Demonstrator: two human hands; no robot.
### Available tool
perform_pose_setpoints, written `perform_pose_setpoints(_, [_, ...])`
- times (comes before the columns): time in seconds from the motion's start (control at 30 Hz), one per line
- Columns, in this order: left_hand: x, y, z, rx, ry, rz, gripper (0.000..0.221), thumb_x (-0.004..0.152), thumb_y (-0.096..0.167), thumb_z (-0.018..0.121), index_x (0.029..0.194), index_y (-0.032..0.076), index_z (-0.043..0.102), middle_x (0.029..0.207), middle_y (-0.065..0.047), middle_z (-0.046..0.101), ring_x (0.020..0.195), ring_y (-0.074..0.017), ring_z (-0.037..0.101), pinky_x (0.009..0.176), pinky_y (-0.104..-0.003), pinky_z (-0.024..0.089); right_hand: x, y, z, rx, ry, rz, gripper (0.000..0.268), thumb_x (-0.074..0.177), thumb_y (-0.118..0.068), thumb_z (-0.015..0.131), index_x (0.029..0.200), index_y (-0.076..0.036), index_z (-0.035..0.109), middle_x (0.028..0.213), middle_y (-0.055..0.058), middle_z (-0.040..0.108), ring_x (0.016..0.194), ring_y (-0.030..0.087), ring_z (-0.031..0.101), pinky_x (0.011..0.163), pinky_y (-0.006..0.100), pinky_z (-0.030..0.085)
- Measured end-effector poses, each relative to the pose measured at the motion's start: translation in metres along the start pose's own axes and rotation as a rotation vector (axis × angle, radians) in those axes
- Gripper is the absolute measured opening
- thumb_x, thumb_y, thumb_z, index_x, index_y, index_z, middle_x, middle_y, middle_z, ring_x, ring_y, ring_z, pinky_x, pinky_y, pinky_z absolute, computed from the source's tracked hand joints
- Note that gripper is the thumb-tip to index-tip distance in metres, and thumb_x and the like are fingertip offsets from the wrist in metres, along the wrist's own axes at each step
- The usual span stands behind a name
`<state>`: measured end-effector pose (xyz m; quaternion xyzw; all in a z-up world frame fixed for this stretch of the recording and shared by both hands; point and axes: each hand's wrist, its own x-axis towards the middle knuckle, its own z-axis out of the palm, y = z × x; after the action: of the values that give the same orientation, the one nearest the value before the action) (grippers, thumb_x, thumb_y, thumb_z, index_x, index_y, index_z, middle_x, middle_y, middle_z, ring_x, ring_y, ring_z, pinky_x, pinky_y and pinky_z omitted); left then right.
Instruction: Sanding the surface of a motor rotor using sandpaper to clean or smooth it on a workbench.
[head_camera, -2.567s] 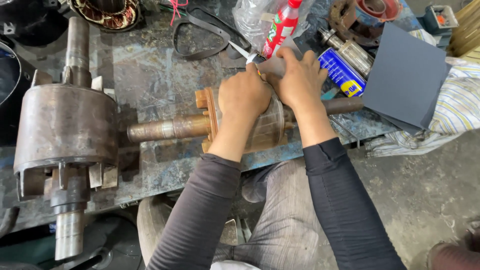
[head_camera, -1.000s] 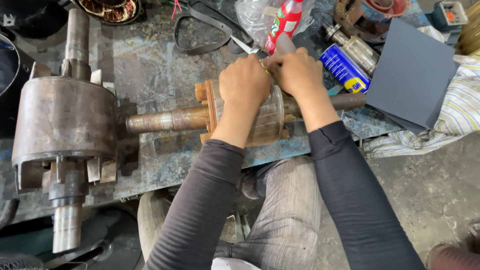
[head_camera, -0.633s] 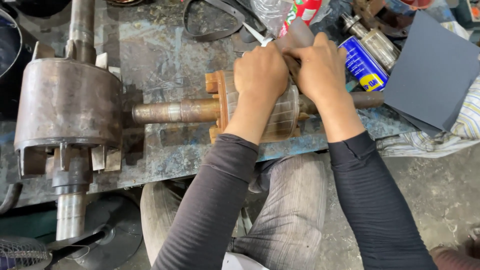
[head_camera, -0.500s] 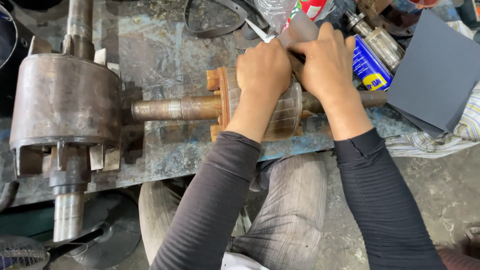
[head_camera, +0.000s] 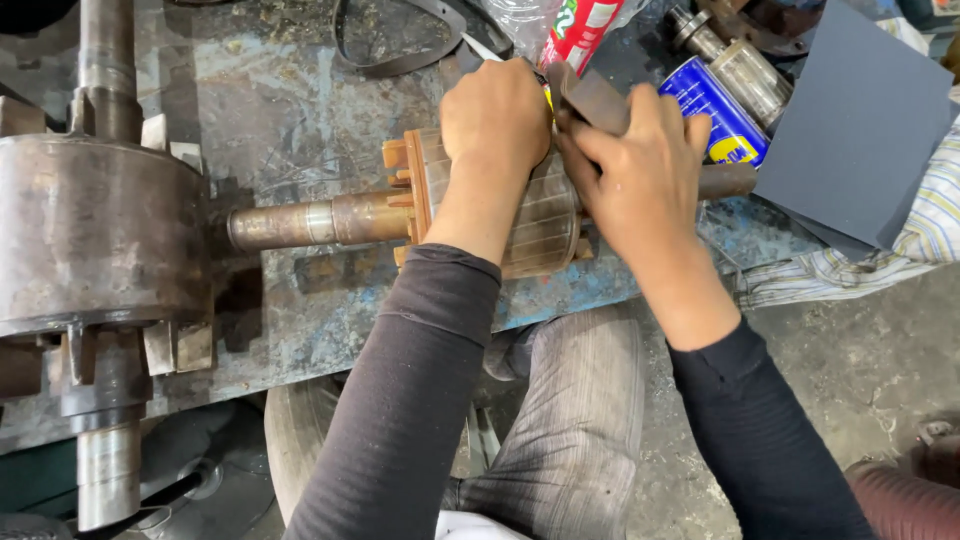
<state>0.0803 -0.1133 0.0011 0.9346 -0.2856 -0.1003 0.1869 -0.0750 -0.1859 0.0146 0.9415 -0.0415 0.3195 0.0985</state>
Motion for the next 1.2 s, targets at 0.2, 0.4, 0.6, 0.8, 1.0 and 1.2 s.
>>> perform_pose_setpoints(0.2, [0.009,-0.004,0.006,0.023,0.031,0.005,0.023,0.094,0.007,0.055,0.108,0.013,0.073,0.104,-0.012,0.076,0.092,-0.0386,0.075,0.069,-0.049,0.059,-0.034,-0.021,-0.017,0.032,0.028,0.054,0.03,0.116,-0.031,0.068,0.097,-0.009,0.077,0.088,0.012,0.039,0.083,0.035,0.044,0.077,0.046,0.027])
perform_pose_setpoints(0.4, [0.023,-0.005,0.012,0.078,0.084,0.016,0.026,0.093,0.006,0.054,0.106,0.013,0.075,0.105,-0.012,0.075,0.091,-0.039,0.074,0.068,-0.051,0.059,-0.075,-0.04,-0.014,0.068,0.031,0.169,0.05,0.113,-0.046,0.057,0.075,-0.014,0.067,0.09,0.008,0.045,0.084,0.031,0.047,0.083,0.046,0.027])
perform_pose_setpoints(0.6, [0.003,-0.007,-0.007,0.019,0.086,0.037,0.021,0.102,0.007,0.048,0.103,0.007,0.069,0.088,-0.011,0.074,0.076,-0.028,0.071,0.062,-0.042,0.058,-0.093,-0.055,-0.013,0.025,0.037,0.165,0.06,0.112,-0.058,0.035,0.134,-0.022,0.077,0.097,0.009,0.045,0.087,0.031,0.048,0.085,0.044,0.029])
perform_pose_setpoints(0.8, [-0.033,-0.037,-0.003,0.088,0.128,0.179,0.051,0.107,0.036,0.034,0.124,0.007,0.072,0.114,-0.02,0.079,0.115,-0.0429,0.073,0.109,-0.054,0.041,-0.071,-0.033,0.006,0.064,0.141,0.127,0.048,0.11,-0.058,0.057,0.127,-0.019,0.079,0.112,0.017,0.05,0.105,0.042,0.05,0.097,0.052,0.028])
perform_pose_setpoints(1.0, [-0.016,-0.041,0.009,0.124,0.214,0.191,0.049,0.106,0.033,0.035,0.121,0.01,0.076,0.106,-0.015,0.081,0.104,-0.0372,0.076,0.1,-0.049,0.045,-0.041,-0.024,0.021,0.076,0.107,0.136,0.056,0.107,-0.061,0.064,0.137,-0.015,0.076,0.146,0.029,0.043,0.131,0.05,0.04,0.104,0.058,0.024])
perform_pose_setpoints(1.2, [-0.006,-0.052,0.027,0.157,0.285,0.254,0.042,0.101,0.034,0.037,0.108,0.011,0.072,0.102,-0.015,0.078,0.099,-0.0421,0.071,0.093,-0.057,0.044,-0.005,-0.001,0.021,0.107,-0.112,0.141,0.071,0.099,-0.079,0.063,0.142,-0.024,0.078,0.157,0.032,0.034,0.136,0.058,0.04,0.107,0.07,0.029])
